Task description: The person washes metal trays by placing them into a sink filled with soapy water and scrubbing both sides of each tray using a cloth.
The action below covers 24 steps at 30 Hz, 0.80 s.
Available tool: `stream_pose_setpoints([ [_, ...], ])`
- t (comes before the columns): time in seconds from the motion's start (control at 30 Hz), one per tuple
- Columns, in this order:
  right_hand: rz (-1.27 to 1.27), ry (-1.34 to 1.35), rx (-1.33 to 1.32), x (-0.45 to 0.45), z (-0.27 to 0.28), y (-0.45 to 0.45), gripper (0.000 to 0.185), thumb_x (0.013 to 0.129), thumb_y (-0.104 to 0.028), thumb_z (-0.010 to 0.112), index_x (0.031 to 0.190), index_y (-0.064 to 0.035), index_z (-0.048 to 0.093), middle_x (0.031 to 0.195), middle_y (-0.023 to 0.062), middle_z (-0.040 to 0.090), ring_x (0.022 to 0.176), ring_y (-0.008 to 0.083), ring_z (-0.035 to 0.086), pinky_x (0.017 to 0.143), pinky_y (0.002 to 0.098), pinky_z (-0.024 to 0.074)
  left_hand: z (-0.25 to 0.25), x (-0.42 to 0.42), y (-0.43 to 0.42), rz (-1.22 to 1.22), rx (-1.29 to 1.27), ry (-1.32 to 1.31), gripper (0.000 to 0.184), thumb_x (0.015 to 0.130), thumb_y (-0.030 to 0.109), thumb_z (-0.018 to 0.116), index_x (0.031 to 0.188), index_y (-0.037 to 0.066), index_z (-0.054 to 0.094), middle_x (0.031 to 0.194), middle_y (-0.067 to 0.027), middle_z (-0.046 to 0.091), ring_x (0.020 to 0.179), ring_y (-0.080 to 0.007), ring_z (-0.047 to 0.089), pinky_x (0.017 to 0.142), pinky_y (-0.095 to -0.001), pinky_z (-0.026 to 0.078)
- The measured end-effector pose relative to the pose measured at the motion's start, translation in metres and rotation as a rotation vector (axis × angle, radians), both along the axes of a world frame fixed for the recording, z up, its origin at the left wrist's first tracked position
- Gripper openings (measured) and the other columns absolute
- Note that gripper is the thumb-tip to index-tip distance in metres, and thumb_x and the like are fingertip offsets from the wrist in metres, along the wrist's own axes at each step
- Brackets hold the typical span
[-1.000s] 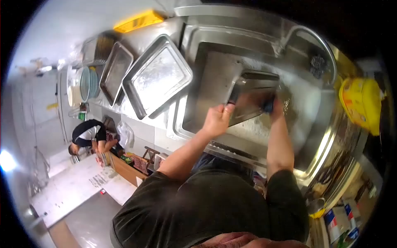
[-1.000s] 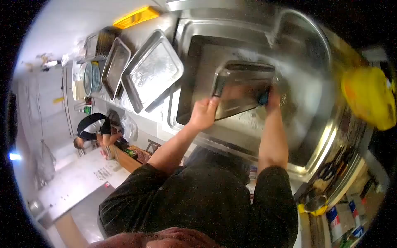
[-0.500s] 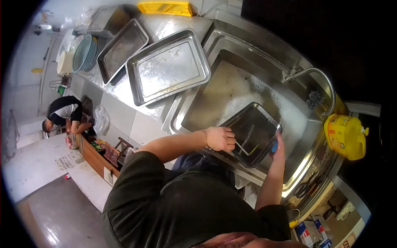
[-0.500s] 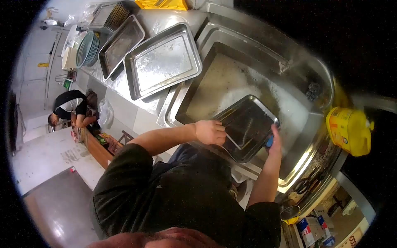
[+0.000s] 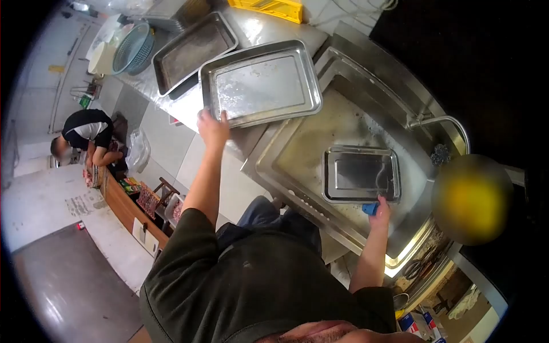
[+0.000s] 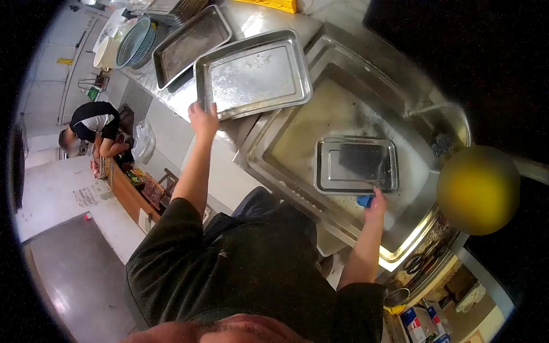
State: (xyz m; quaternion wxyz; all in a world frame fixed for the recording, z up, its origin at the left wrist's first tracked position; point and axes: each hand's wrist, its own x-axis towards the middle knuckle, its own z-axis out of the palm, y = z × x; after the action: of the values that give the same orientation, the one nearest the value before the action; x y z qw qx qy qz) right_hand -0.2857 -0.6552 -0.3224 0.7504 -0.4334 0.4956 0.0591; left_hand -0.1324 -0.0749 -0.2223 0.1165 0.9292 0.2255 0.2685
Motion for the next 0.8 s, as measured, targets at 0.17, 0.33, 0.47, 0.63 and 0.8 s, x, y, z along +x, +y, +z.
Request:
stream_pose_setpoints([
  [0.17,-0.037,-0.021,0.068,0.005,0.031,0.025,0.023,0.084,-0.017,0.063,0.104,-0.0063,0.061,0.099,0.0074,0.064,0.09,0.0263,0.063,0.078,0.0423,0.0528,-0.028,0.011,0.067,0.166,-0.464,0.408,0.046,0.088,0.034,0.058,0.106,-0.008,0.056,0.1,-0.0319,0.062,0.098,-0.0457,0.059,0.087,-0.0468,0.046],
  [0.33,-0.009,-0.027,0.1,0.006,0.022,0.036,0.023,0.088,-0.019,0.058,0.108,-0.0071,0.06,0.107,0.0078,0.065,0.099,0.0275,0.062,0.086,0.0432,0.0501,-0.023,0.006,0.07,0.147,-0.576,0.397,0.045,0.091,0.035,0.052,0.105,-0.008,0.057,0.102,-0.0313,0.062,0.099,-0.0462,0.059,0.086,-0.0467,0.046],
  [0.47,-0.028,-0.053,0.113,0.016,0.037,0.056,0.023,0.088,-0.021,0.058,0.107,-0.0083,0.061,0.106,0.0078,0.065,0.096,0.028,0.062,0.085,0.0451,0.0502,-0.022,-0.006,0.068,0.146,-0.62,0.343,0.044,0.092,0.034,0.052,0.102,-0.009,0.057,0.1,-0.0332,0.061,0.098,-0.0485,0.058,0.084,-0.0481,0.046],
  [0.63,-0.029,-0.023,0.098,0.019,0.044,0.06,0.02,0.087,-0.022,0.06,0.102,-0.0093,0.06,0.1,0.008,0.064,0.09,0.0279,0.062,0.082,0.0453,0.0512,-0.052,-0.01,0.094,0.232,-0.54,0.303,0.047,0.093,0.036,0.053,0.101,-0.01,0.058,0.098,-0.0323,0.062,0.096,-0.0479,0.059,0.083,-0.0479,0.046],
  [0.8,-0.112,0.002,0.07,0.021,0.033,0.054,0.02,0.087,-0.021,0.061,0.102,-0.0085,0.06,0.097,0.0085,0.065,0.089,0.027,0.062,0.081,0.0439,0.0517,-0.078,-0.022,0.111,0.25,-0.701,0.191,0.049,0.094,0.036,0.051,0.101,-0.013,0.056,0.099,-0.032,0.061,0.095,-0.0437,0.059,0.084,-0.047,0.045],
])
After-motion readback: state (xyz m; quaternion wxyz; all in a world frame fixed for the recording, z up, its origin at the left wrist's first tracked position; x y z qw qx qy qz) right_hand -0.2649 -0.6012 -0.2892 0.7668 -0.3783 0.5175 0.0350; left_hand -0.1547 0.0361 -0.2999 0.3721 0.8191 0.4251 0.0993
